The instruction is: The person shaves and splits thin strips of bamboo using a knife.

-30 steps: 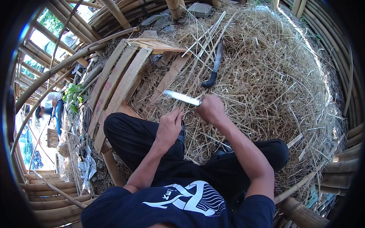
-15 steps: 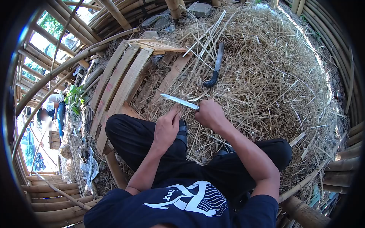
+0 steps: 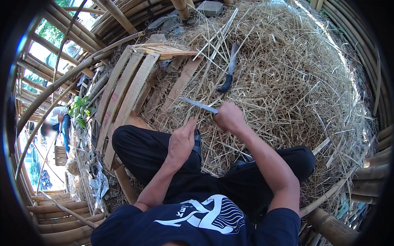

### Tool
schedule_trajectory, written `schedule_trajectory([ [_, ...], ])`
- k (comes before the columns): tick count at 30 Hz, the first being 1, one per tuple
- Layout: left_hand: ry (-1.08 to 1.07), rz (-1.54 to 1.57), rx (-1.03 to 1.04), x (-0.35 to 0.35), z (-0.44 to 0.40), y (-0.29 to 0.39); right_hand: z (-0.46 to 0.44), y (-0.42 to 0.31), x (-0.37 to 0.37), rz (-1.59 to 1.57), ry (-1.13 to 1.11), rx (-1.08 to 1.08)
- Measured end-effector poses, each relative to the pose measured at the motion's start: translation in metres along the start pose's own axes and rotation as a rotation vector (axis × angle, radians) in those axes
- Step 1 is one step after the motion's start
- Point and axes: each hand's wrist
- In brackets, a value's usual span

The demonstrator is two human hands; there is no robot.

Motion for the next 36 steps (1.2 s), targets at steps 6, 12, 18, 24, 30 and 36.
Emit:
schedule_trajectory([
  [6,-0.137,-0.014,-0.026,-0.012,0.053,-0.005,-0.023,0.090,-0.071,-0.186,0.343,0.571],
  [12,-0.151,0.234,-0.095,-0.021,0.050,-0.007,-0.028,0.052,-0.042,-0.277,0.187,0.313],
  [18,-0.134,0.333,-0.099,-0.031,0.028,-0.008,-0.002,-0.001,-0.014,-0.645,-0.044,-0.159],
  [24,-0.191,0.521,-0.072,-0.016,0.018,-0.010,0.013,-0.011,-0.016,-1.275,-0.247,-0.203],
  [30,-0.384,0.729,-0.226,-0.018,0.002,0.002,0.019,-0.021,-0.007,-1.064,-0.038,-0.133],
  [36,-0.309,0.793,-0.162,0.001,-0.017,-0.020,0.020,-0.016,-0.012,-0.623,-0.031,-0.120],
])
Point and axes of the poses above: each hand's wrist, its own z-axis away from the middle knuckle, its own x-axis out of the palm, y = z × x, and after that the axes turned 9 degrees about -y, right-handed
